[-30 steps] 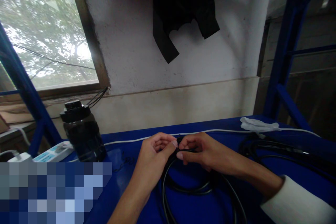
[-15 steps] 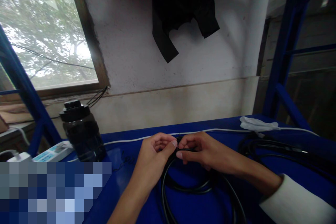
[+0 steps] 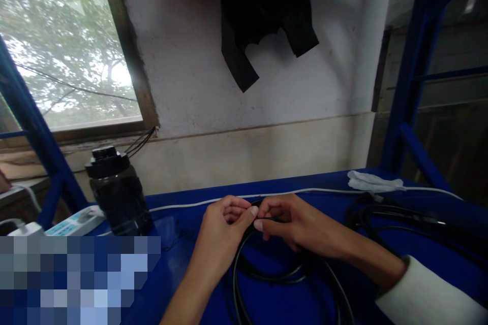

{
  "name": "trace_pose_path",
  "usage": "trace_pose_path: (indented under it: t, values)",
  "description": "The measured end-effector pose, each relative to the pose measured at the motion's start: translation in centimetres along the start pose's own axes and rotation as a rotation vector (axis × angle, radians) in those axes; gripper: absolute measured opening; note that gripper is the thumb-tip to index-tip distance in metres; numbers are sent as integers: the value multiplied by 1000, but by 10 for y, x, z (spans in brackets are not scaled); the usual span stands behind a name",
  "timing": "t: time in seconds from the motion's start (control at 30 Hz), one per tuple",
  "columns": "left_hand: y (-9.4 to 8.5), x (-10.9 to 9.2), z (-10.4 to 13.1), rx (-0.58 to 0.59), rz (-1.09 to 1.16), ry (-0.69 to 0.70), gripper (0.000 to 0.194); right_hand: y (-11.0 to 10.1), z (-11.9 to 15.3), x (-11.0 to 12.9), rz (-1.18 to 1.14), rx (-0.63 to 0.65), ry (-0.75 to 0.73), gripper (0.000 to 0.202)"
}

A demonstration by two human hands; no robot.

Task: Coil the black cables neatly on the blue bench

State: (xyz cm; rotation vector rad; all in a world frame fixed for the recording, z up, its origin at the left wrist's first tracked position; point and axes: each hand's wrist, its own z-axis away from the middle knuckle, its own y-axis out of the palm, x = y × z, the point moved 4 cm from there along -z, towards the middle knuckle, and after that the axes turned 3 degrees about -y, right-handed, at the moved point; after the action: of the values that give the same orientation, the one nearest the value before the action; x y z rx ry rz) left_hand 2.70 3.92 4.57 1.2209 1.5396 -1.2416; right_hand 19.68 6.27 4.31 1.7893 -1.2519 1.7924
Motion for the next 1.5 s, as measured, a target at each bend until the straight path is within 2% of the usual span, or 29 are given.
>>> trace_pose_path:
  t: [0.23, 0.57, 1.1, 1.27, 1.5]
  values:
    - [1, 1, 3, 31, -92, 16, 29, 1, 0, -3, -26, 6, -30, 34]
    - [1, -1, 4, 45, -91, 28, 19, 1, -1, 1, -5, 2, -10, 35]
    - [4, -6, 5, 61, -74, 47, 20, 4, -2, 1, -30, 6, -27, 32]
    - [4, -4, 5, 61, -92, 65, 21, 4, -3, -2, -52, -16, -87, 31]
    - [4, -3, 4, 49, -73, 60, 15, 3, -4, -3, -19, -98, -79, 32]
